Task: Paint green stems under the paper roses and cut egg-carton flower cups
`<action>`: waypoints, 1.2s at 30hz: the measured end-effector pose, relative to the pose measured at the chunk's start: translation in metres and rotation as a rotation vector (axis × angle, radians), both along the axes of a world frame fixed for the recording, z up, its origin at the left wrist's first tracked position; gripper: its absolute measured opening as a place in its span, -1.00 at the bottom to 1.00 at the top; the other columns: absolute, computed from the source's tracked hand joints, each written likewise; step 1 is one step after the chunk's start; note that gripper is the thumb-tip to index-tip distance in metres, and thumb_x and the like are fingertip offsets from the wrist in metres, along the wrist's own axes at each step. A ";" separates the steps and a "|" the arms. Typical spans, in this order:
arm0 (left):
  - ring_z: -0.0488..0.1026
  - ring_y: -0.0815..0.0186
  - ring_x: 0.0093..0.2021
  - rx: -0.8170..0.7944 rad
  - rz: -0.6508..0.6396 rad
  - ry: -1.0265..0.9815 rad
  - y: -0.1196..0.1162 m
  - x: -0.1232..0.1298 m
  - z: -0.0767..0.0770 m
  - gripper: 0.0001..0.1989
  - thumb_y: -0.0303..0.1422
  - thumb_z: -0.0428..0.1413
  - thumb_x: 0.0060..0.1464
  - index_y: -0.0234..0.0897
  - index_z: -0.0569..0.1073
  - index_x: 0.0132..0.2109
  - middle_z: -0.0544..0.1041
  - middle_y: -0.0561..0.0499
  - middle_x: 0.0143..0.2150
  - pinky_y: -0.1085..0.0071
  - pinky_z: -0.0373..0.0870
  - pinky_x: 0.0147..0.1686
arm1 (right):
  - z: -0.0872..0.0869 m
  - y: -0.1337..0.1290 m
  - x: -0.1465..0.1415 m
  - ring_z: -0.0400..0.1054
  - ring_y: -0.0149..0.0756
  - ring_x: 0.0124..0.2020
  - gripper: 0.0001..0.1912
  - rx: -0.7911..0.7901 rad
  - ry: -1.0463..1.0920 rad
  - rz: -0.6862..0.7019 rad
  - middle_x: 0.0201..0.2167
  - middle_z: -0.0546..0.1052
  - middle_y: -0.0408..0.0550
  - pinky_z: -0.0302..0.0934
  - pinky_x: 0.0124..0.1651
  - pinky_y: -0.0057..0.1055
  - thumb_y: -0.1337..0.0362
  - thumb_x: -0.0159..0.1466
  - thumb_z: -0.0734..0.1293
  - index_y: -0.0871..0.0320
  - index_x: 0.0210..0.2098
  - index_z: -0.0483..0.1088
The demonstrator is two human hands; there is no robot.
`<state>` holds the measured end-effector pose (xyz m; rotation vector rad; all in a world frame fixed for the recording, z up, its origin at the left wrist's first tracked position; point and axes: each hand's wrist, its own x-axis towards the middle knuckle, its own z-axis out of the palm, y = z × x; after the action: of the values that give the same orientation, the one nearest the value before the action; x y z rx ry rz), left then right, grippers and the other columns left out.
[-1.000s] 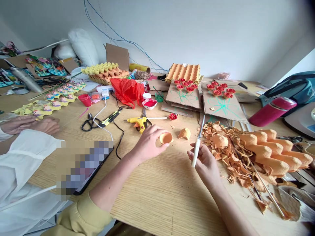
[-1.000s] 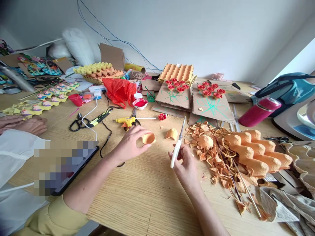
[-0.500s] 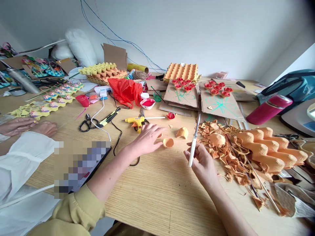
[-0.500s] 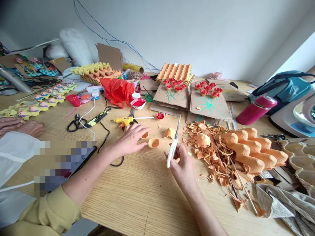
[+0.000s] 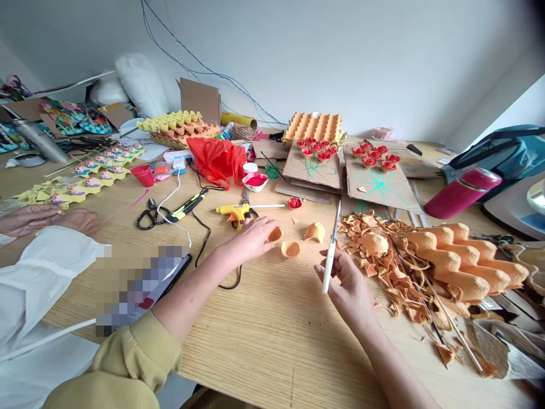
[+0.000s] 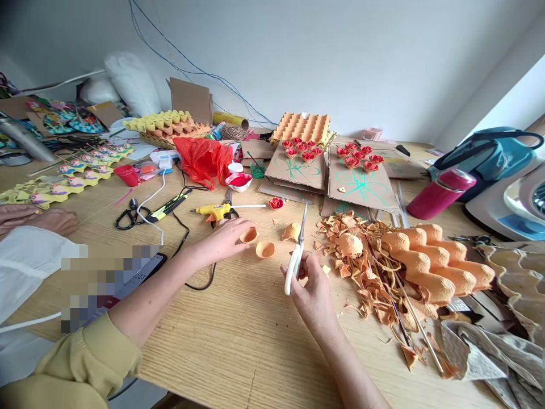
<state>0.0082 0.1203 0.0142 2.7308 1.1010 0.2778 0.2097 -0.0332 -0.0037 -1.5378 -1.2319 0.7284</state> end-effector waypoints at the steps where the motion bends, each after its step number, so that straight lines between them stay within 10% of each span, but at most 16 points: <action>1: 0.45 0.06 0.05 -0.020 -0.014 -0.041 -0.003 0.002 0.005 -0.70 -0.44 0.17 0.14 -0.25 0.41 0.03 0.51 -0.11 0.00 0.17 0.30 0.01 | 0.001 0.000 0.000 0.27 -0.30 -0.40 -0.66 -0.003 0.002 0.001 -0.39 0.45 -0.12 0.22 -0.33 -0.37 0.05 0.23 0.36 0.12 -0.10 0.39; 8: 0.47 0.03 0.02 -0.055 -0.071 0.008 -0.026 0.029 0.027 -0.63 -0.34 0.37 -0.05 -0.27 0.45 -0.09 0.49 -0.10 -0.01 0.20 0.35 -0.03 | 0.002 0.000 -0.001 0.25 -0.32 -0.41 -0.71 -0.008 0.005 0.019 -0.44 0.39 -0.17 0.20 -0.32 -0.37 0.13 0.21 0.36 0.13 -0.13 0.37; 27: 0.56 0.13 -0.14 -0.213 -0.008 -0.070 -0.027 0.029 0.004 -0.69 -0.29 0.32 0.00 -0.17 0.45 -0.11 0.60 0.02 -0.17 0.38 0.35 -0.24 | -0.002 0.000 -0.004 0.26 -0.32 -0.44 -0.77 -0.027 0.003 0.072 -0.46 0.40 -0.16 0.18 -0.38 -0.39 0.12 0.21 0.35 0.13 -0.23 0.37; 36: 0.47 -0.03 0.06 0.109 0.146 -0.004 0.023 0.018 0.004 -0.66 -0.25 0.26 0.08 -0.26 0.50 -0.01 0.58 -0.17 0.01 0.15 0.34 0.06 | -0.005 0.002 -0.002 0.25 -0.30 -0.43 -0.68 -0.009 -0.003 0.063 -0.44 0.42 -0.12 0.18 -0.38 -0.37 0.03 0.24 0.33 0.15 -0.19 0.38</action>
<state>0.0265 0.1438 0.0178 2.7450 1.3246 0.3738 0.2073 -0.0315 -0.0087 -1.5139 -1.2858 0.7741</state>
